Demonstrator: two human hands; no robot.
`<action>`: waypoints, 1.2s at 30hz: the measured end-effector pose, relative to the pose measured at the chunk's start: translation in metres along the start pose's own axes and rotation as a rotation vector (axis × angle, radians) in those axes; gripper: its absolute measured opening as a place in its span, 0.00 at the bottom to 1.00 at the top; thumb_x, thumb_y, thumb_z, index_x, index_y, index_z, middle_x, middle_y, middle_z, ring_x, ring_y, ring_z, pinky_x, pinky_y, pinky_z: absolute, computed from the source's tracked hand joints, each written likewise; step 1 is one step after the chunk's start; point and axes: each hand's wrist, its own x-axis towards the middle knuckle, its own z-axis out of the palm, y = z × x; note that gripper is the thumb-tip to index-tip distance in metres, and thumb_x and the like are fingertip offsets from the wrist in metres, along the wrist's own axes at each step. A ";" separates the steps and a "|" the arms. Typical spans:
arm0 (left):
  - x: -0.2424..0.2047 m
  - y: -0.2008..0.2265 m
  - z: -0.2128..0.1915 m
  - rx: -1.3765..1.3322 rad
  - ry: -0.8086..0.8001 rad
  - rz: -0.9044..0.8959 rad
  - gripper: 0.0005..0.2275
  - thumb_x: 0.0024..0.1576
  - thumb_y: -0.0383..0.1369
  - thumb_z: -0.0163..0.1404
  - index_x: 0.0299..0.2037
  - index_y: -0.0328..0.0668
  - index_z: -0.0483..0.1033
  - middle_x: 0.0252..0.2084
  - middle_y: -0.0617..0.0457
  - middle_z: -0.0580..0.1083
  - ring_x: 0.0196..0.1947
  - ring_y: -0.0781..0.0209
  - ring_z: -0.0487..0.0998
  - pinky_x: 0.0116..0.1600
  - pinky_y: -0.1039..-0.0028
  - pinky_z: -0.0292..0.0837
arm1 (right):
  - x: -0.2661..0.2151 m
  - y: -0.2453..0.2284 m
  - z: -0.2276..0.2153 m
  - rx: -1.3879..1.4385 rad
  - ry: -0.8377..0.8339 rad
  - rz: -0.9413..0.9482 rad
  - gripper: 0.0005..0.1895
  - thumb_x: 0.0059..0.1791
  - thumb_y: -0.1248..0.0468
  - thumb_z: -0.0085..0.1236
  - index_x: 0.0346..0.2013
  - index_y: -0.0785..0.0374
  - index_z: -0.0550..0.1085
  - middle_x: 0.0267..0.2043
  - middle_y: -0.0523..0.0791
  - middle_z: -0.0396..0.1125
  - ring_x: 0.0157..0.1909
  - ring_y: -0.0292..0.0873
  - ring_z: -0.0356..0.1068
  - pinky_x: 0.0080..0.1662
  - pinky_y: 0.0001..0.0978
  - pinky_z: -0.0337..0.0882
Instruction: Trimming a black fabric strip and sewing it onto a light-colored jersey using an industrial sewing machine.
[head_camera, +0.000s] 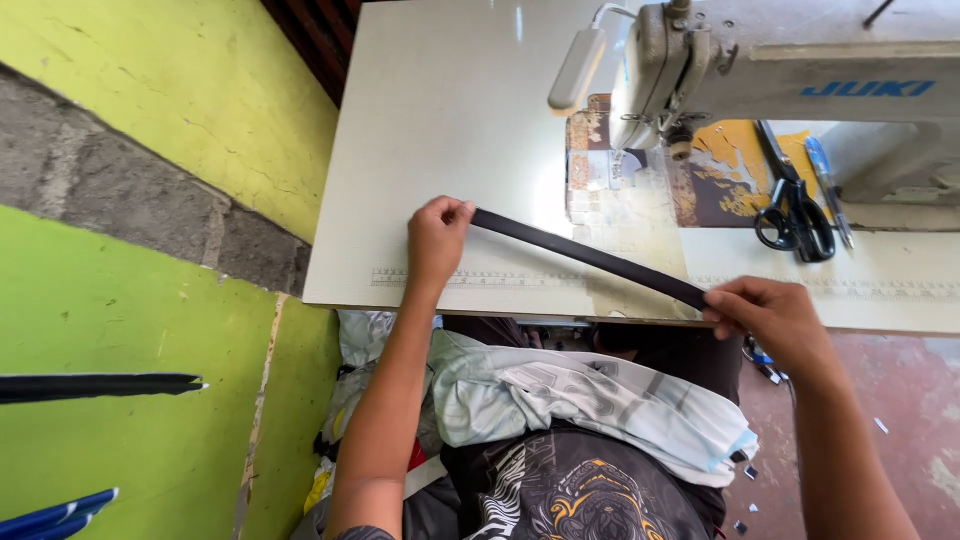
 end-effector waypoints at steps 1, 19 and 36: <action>0.009 -0.020 0.001 -0.003 -0.014 0.000 0.10 0.60 0.37 0.53 0.28 0.44 0.77 0.24 0.60 0.72 0.28 0.67 0.68 0.36 0.72 0.66 | 0.008 0.007 0.010 0.000 0.010 0.010 0.09 0.53 0.69 0.60 0.36 0.77 0.80 0.30 0.56 0.76 0.25 0.46 0.69 0.35 0.32 0.70; -0.069 0.053 0.174 0.000 -0.389 0.954 0.13 0.66 0.40 0.40 0.47 0.43 0.77 0.36 0.51 0.70 0.39 0.49 0.73 0.49 0.64 0.69 | 0.029 0.029 0.049 -0.239 0.074 -0.146 0.12 0.53 0.58 0.60 0.29 0.60 0.83 0.18 0.47 0.73 0.20 0.42 0.74 0.29 0.30 0.71; -0.063 0.070 0.145 -0.251 -0.805 0.544 0.05 0.60 0.31 0.53 0.42 0.37 0.76 0.34 0.43 0.73 0.42 0.41 0.78 0.50 0.57 0.73 | 0.017 0.006 0.031 -0.079 0.073 -0.218 0.05 0.49 0.67 0.62 0.32 0.65 0.83 0.21 0.51 0.73 0.26 0.43 0.72 0.36 0.38 0.70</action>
